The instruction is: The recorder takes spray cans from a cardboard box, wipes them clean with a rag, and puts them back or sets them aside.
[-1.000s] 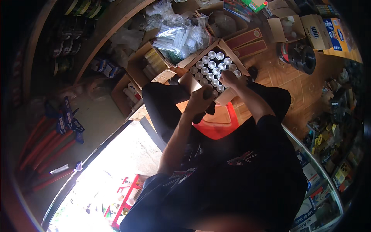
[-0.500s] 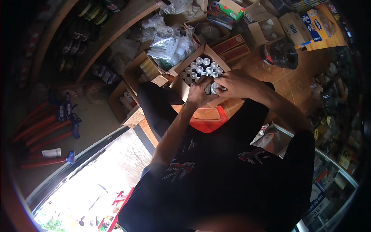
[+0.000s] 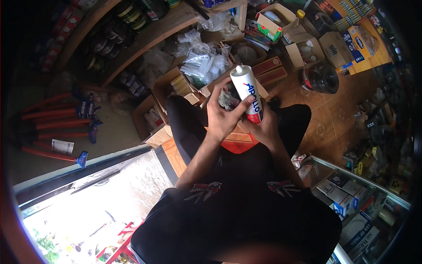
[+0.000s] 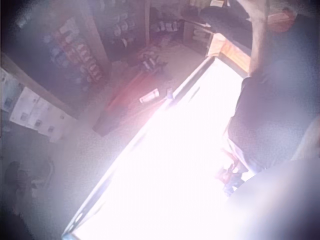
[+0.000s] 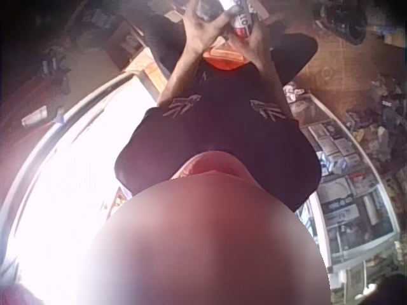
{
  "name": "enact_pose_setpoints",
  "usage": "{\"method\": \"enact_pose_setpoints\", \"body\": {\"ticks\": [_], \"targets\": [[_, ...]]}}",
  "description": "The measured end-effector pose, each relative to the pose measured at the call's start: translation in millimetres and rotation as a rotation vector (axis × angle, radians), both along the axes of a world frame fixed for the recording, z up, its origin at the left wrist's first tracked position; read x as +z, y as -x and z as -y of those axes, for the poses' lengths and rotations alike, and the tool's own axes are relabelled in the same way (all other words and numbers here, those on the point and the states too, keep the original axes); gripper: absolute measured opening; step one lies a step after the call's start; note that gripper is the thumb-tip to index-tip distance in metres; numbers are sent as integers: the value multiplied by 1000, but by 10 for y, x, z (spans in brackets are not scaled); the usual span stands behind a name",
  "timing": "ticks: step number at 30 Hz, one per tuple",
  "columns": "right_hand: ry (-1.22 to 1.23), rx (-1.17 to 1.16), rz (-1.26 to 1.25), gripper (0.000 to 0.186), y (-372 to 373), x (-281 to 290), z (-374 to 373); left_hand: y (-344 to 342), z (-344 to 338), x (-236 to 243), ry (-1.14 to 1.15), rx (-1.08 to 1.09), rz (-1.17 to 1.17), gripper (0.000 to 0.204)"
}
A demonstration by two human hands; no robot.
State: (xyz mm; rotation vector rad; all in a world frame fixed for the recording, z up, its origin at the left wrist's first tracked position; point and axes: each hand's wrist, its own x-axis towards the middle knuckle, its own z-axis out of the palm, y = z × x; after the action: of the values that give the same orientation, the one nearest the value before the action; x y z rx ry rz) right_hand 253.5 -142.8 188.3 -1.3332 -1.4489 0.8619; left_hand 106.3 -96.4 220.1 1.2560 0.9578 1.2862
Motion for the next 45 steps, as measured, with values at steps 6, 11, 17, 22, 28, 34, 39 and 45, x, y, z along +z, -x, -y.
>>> {"method": "enact_pose_setpoints", "body": {"ticks": [6,11,17,22,28,34,39,45], "targets": [[-113,-25,50,48,-54,2,75,196,-137,244,-114,214,401,47],[-124,59,68,52,4,139,200,276,-299,365,-183,-168,227,62],[591,991,-1059,53,73,195,385,-8,-218,336,262,-751,1176,56],[734,1228,-1431,77,74,157,526,-197,-230,468,-364,-857,1390,72],[628,1082,-1389,55,26,319,444,64,34,721,-92,-401,888,65],[121,368,-342,51,86,534,300,67,-82,860,-107,46,245,45],[-157,-5,163,53,167,543,194,-59,-198,821,-125,134,183,45],[512,979,-1210,52,65,526,230,-80,-281,727,43,-508,952,74]]}}
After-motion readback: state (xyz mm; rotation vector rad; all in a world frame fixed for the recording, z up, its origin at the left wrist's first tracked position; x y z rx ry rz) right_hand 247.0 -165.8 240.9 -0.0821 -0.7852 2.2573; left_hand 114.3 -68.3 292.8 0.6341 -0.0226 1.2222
